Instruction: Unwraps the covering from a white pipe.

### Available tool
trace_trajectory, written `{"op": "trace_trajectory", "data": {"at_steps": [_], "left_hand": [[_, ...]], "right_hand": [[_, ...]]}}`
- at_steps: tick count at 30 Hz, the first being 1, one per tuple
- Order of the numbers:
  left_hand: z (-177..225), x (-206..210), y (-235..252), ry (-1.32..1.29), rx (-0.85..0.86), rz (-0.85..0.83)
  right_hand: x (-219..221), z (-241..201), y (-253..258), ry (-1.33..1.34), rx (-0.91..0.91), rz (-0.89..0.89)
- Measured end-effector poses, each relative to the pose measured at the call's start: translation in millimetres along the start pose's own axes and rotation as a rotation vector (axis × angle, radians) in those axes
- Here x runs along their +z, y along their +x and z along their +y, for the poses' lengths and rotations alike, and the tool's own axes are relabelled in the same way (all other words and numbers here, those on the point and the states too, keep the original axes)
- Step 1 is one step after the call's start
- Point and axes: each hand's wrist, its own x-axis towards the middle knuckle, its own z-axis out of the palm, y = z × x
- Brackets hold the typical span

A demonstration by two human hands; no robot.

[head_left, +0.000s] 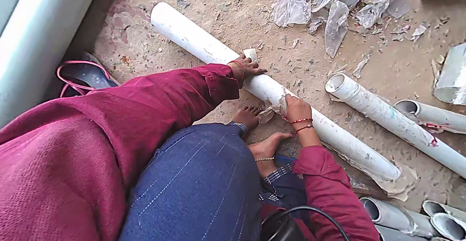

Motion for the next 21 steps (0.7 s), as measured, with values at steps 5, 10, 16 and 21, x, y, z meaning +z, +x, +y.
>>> {"op": "trace_trajectory", "data": {"at_steps": [5, 10, 16, 21], "left_hand": [[0.6, 0.0, -2.2, -0.002, 0.006, 0.010], [1.3, 0.4, -1.8, 0.001, -0.006, 0.013], [-2.1, -2.5, 4.6, -0.080, -0.027, -0.031], [7.7, 1.0, 16.1, -0.437, 0.145, 0.220]], "right_hand": [[-9.0, 1.4, -2.2, -0.076, 0.009, -0.069], [-9.0, 29.4, -12.9, -0.108, 0.135, -0.188], [13.0, 127.9, -47.0, -0.204, 0.353, -0.338], [54.5, 242.5, -97.0, -0.123, 0.675, -0.335]]}}
